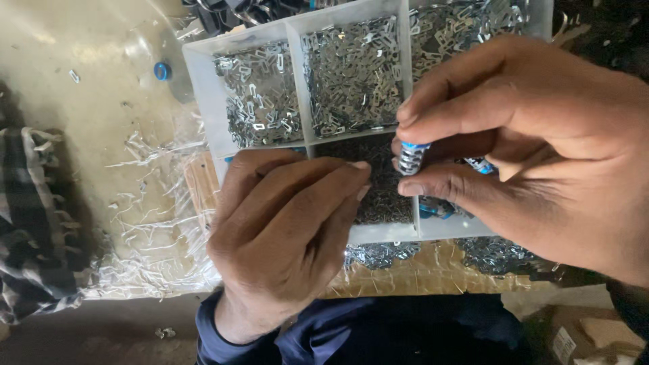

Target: The person sits at a workbench and assembles a small cylindrical metal component with a blue cap. They repeatedly pick small metal clips from a compartment box and press them one at a time into slots around the cylinder, building the part up clip by clip.

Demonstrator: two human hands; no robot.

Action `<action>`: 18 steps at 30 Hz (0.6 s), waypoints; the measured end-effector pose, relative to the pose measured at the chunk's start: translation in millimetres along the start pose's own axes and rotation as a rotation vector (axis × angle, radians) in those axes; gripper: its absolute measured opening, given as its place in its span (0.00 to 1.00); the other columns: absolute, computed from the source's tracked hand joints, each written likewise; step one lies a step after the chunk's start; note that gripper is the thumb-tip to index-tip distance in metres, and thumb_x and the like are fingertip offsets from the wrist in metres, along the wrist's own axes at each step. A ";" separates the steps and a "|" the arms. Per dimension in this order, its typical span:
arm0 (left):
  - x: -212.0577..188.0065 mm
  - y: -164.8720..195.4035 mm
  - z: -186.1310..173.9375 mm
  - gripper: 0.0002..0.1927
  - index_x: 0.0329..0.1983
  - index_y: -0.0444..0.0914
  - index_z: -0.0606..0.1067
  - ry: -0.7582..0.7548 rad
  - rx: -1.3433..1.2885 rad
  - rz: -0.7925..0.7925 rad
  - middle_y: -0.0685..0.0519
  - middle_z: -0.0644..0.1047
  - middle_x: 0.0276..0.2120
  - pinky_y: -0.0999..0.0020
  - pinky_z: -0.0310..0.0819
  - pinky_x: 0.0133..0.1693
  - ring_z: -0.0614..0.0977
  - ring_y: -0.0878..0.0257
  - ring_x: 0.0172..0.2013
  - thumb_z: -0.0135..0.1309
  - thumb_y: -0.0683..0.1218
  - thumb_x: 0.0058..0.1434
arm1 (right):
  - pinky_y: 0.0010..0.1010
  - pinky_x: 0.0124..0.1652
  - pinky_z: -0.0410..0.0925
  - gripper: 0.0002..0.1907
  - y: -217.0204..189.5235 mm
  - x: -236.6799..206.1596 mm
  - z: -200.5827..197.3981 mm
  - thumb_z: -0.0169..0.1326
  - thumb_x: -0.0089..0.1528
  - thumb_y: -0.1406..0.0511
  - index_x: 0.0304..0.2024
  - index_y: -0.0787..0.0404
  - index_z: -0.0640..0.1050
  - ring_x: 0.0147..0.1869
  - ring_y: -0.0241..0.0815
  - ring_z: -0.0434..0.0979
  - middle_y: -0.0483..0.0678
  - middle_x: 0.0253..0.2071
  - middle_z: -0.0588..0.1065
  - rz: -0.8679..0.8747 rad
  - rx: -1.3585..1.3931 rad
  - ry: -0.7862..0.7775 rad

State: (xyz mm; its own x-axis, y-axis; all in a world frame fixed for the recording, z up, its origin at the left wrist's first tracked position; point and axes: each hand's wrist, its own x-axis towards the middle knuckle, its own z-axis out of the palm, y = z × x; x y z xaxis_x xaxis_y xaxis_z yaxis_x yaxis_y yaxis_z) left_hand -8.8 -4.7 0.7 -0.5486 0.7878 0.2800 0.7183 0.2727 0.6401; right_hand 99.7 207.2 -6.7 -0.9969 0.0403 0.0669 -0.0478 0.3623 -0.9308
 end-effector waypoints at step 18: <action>16.1 8.7 9.9 0.08 0.37 0.38 0.82 -0.183 0.314 0.065 0.53 0.79 0.35 0.56 0.69 0.41 0.75 0.52 0.39 0.66 0.40 0.54 | 0.30 0.54 0.77 0.21 4.4 -2.0 3.3 0.62 0.57 0.78 0.50 0.67 0.70 0.58 0.44 0.81 0.56 0.56 0.65 -0.012 0.010 0.027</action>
State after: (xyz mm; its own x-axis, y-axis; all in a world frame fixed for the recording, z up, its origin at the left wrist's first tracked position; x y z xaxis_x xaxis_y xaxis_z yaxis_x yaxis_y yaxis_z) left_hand -7.2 15.9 3.7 -0.4323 0.8870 0.1622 0.8611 0.3526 0.3663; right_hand 101.2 205.6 -12.2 -0.9943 0.0607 0.0879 -0.0609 0.3533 -0.9335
